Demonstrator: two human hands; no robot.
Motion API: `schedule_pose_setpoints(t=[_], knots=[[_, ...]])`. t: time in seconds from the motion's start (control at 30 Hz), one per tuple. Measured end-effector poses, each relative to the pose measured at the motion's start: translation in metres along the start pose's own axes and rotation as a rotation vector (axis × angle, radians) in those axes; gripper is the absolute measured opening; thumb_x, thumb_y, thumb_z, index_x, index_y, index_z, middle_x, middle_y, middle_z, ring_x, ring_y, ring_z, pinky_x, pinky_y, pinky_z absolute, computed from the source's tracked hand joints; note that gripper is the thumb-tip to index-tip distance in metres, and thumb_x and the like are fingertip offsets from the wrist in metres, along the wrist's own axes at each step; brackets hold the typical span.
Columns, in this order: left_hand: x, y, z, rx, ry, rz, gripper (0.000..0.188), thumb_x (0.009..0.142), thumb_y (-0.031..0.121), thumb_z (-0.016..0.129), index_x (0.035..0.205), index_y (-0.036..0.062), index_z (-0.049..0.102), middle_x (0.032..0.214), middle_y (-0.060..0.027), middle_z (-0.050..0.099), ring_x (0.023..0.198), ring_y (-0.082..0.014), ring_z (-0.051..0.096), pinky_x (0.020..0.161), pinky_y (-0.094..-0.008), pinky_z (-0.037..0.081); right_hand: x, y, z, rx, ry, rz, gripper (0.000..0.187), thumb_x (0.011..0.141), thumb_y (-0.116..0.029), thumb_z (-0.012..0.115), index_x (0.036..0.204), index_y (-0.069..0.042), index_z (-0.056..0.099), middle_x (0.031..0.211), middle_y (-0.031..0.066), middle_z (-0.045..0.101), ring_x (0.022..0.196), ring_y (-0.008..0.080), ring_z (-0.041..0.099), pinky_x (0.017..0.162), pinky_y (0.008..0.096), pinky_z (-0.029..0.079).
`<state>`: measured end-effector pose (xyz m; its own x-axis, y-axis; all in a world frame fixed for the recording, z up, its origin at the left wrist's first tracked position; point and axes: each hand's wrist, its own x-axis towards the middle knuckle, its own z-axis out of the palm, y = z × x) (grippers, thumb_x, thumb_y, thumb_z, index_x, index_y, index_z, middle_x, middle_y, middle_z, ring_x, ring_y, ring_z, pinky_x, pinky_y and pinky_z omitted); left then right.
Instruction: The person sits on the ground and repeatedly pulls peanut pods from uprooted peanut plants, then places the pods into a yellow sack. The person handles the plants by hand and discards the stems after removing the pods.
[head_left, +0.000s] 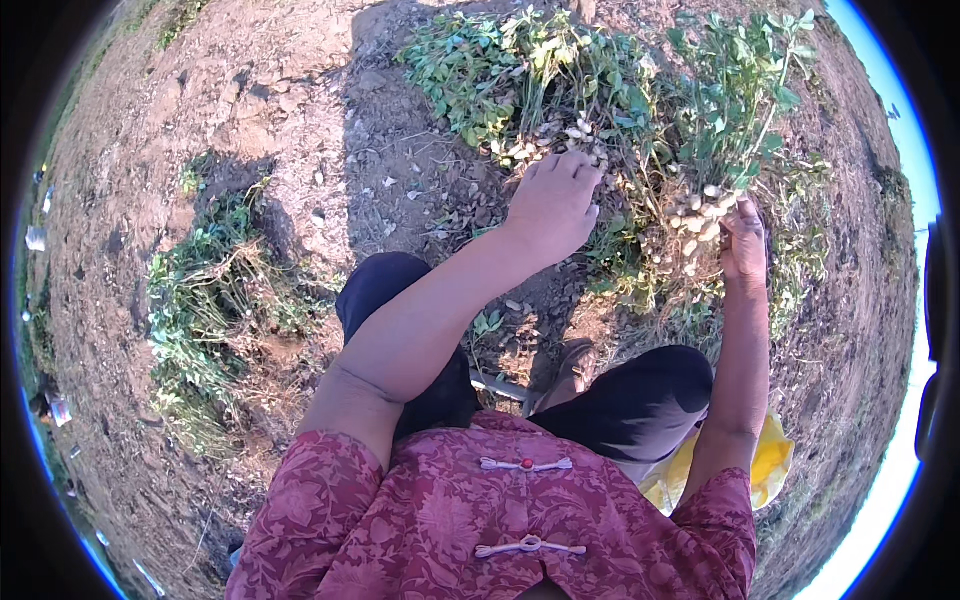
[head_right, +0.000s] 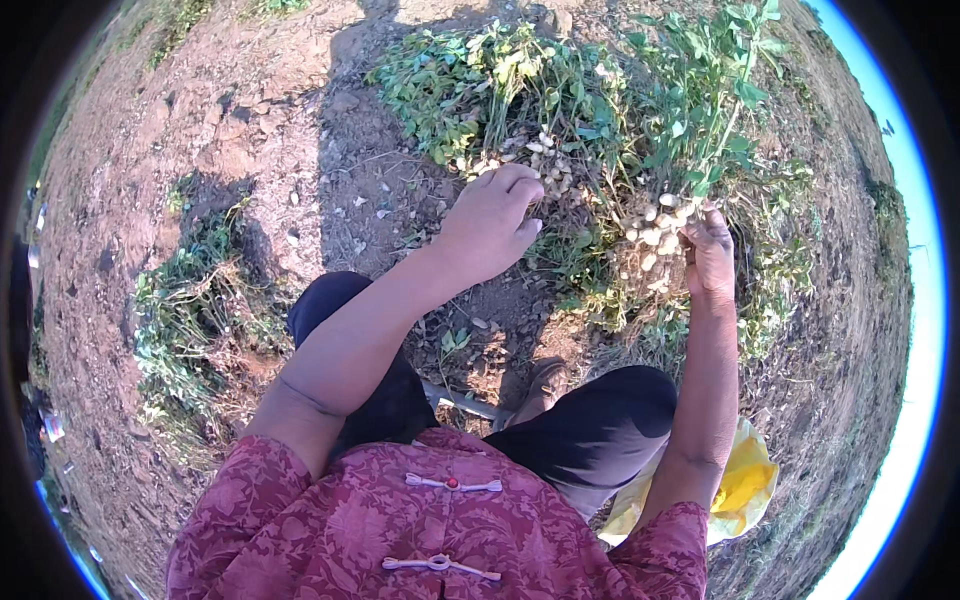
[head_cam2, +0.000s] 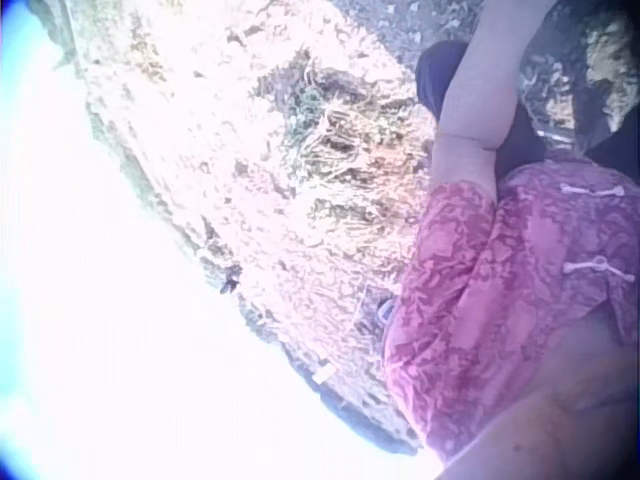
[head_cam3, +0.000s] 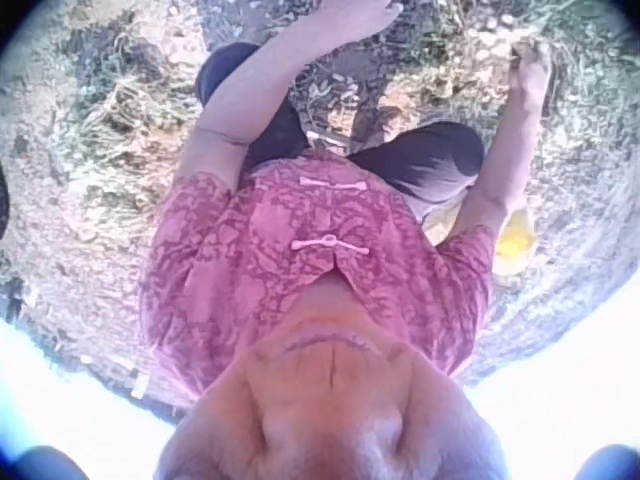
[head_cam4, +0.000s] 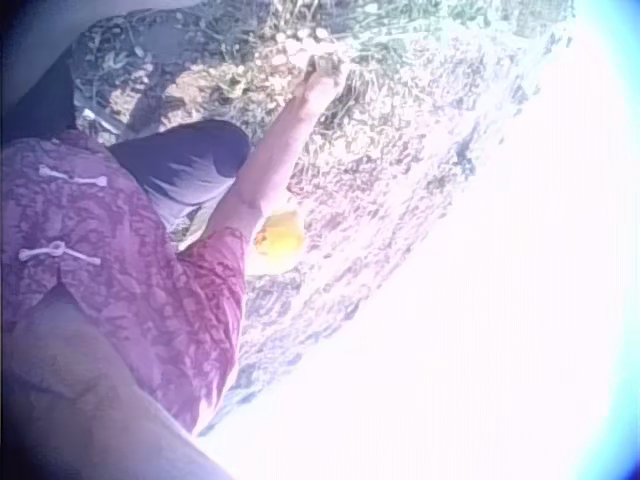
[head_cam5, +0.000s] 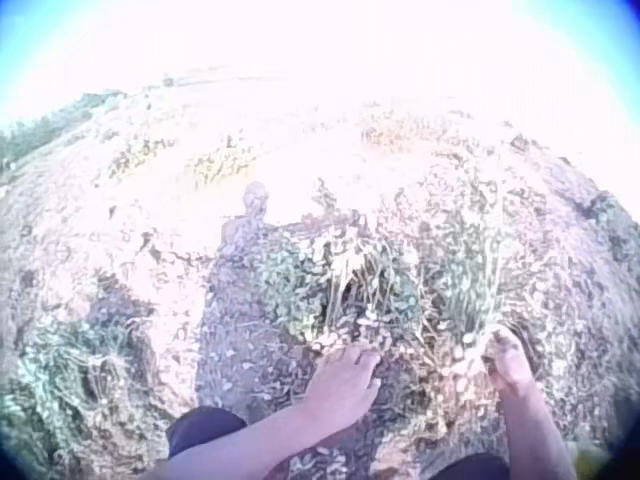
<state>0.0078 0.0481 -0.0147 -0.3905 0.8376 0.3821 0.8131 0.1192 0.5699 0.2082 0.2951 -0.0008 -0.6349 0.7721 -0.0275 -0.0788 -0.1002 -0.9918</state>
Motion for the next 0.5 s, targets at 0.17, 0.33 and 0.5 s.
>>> schedule_pose_setpoints(t=[0.17, 0.33, 0.5], knots=[[-0.014, -0.004, -0.006, 0.255, 0.056, 0.000, 0.032, 0.077, 0.018, 0.061, 0.106, 0.0039, 0.055, 0.116, -0.0097, 0.047, 0.115, -0.0277, 0.041, 0.097, -0.0495, 0.034, -0.026, 0.001, 0.039, 0.048, 0.020, 0.054, 0.043, 0.074, 0.004, 0.068, 0.112, -0.001, 0.049, 0.082, 0.0035, 0.060, 0.074, 0.0109, 0.060, 0.068, 0.0206, 0.049], [-0.012, -0.005, -0.013, 0.366, 0.042, 0.007, 0.029, 0.079, 0.017, 0.059, 0.105, 0.0043, 0.055, 0.116, -0.0102, 0.047, 0.116, -0.0273, 0.042, 0.097, -0.0503, 0.033, -0.035, 0.001, 0.065, -0.024, 0.027, 0.002, 0.047, 0.073, 0.003, 0.069, 0.115, -0.002, 0.048, 0.084, 0.0022, 0.060, 0.076, 0.0104, 0.059, 0.069, 0.0211, 0.048], [-0.007, -0.007, -0.013, 0.210, 0.040, -0.033, 0.026, 0.084, 0.019, 0.055, 0.103, 0.0014, 0.055, 0.109, -0.0108, 0.053, 0.109, -0.0264, 0.048, 0.095, -0.0475, 0.035, -0.033, 0.011, 0.092, -0.014, 0.086, -0.055, 0.052, 0.072, 0.006, 0.068, 0.119, 0.002, 0.047, 0.091, 0.0063, 0.060, 0.083, 0.0133, 0.058, 0.078, 0.0262, 0.049]])
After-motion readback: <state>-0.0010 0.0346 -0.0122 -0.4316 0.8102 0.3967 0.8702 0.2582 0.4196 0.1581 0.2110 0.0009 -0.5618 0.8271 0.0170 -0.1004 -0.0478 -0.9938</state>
